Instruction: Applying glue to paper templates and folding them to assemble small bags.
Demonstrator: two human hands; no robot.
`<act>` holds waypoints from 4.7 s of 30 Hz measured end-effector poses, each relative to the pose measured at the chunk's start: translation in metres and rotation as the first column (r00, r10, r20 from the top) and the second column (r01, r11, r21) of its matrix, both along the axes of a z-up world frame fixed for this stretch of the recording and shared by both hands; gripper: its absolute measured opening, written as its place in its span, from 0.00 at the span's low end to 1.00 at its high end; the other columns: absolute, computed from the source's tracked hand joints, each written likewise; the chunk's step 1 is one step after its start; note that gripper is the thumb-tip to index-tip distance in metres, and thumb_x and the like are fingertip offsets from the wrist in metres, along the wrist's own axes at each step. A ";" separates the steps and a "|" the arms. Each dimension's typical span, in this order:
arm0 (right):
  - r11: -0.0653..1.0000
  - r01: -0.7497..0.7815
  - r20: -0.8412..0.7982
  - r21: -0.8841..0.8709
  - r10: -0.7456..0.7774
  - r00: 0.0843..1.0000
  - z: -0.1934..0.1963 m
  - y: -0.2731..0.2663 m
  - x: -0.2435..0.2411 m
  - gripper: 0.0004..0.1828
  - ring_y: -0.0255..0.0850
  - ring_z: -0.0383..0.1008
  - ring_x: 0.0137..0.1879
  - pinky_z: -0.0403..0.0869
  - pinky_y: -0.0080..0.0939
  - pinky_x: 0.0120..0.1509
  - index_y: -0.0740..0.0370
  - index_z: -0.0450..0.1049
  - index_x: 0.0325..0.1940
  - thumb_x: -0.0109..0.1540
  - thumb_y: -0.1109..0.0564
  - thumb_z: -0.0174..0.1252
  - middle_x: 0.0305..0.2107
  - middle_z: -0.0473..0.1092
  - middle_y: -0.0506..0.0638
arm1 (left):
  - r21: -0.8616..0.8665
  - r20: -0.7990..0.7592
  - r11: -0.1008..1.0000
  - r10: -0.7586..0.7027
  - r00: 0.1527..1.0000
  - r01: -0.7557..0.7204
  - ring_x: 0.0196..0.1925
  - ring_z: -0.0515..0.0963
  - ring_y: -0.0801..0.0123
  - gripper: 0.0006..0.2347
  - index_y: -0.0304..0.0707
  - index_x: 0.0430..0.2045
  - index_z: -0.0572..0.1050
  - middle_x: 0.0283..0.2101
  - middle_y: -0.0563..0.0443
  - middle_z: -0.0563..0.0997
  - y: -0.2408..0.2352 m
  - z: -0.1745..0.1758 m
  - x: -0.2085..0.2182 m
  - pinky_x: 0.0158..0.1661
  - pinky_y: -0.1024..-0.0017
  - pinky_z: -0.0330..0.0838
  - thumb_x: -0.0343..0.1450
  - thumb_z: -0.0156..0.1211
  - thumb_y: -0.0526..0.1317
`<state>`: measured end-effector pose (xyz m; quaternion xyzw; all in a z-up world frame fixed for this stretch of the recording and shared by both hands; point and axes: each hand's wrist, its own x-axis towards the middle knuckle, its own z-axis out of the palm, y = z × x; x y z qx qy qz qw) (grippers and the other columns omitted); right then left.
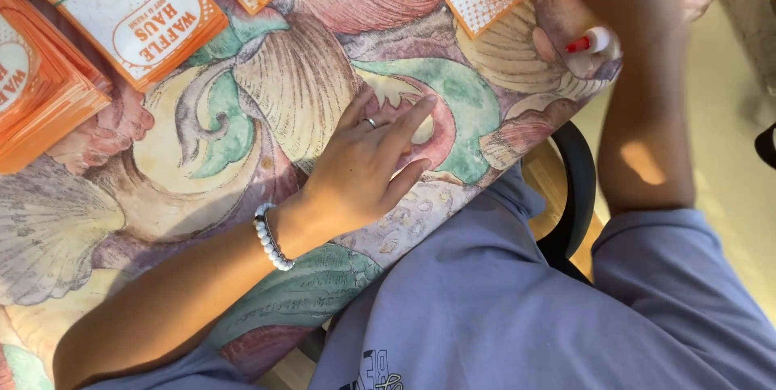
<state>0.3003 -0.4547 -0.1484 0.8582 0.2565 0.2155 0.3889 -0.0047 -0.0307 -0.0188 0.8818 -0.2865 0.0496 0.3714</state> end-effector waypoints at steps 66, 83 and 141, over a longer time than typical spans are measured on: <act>-0.097 0.588 -0.413 0.803 0.621 0.666 0.151 0.144 -0.182 0.11 0.35 0.73 0.30 0.74 0.28 0.34 0.72 0.79 0.37 0.69 0.66 0.75 0.29 0.75 0.55 | 0.295 0.772 0.928 -0.091 0.629 -0.228 0.51 0.68 0.58 0.03 0.38 0.31 0.76 0.50 0.47 0.73 0.012 0.012 0.101 0.46 0.63 0.67 0.75 0.59 0.32; 0.415 0.215 -0.235 0.884 -0.005 0.972 0.127 0.055 -0.168 0.30 0.58 0.72 0.52 0.74 0.56 0.51 0.80 0.71 0.65 0.71 0.59 0.81 0.54 0.68 0.68 | 0.281 0.401 0.953 -0.224 0.888 0.113 0.51 0.81 0.50 0.12 0.34 0.45 0.75 0.55 0.34 0.80 0.019 0.010 0.110 0.57 0.57 0.67 0.78 0.51 0.44; -0.378 0.041 0.111 0.925 0.370 0.923 0.084 0.171 -0.237 0.26 0.56 0.77 0.47 0.82 0.54 0.47 0.64 0.57 0.53 0.66 0.71 0.69 0.41 0.70 0.67 | 0.224 0.014 0.919 -0.335 0.942 0.323 0.69 0.68 0.47 0.32 0.47 0.64 0.77 0.74 0.41 0.57 0.002 -0.034 0.134 0.57 0.48 0.61 0.63 0.73 0.54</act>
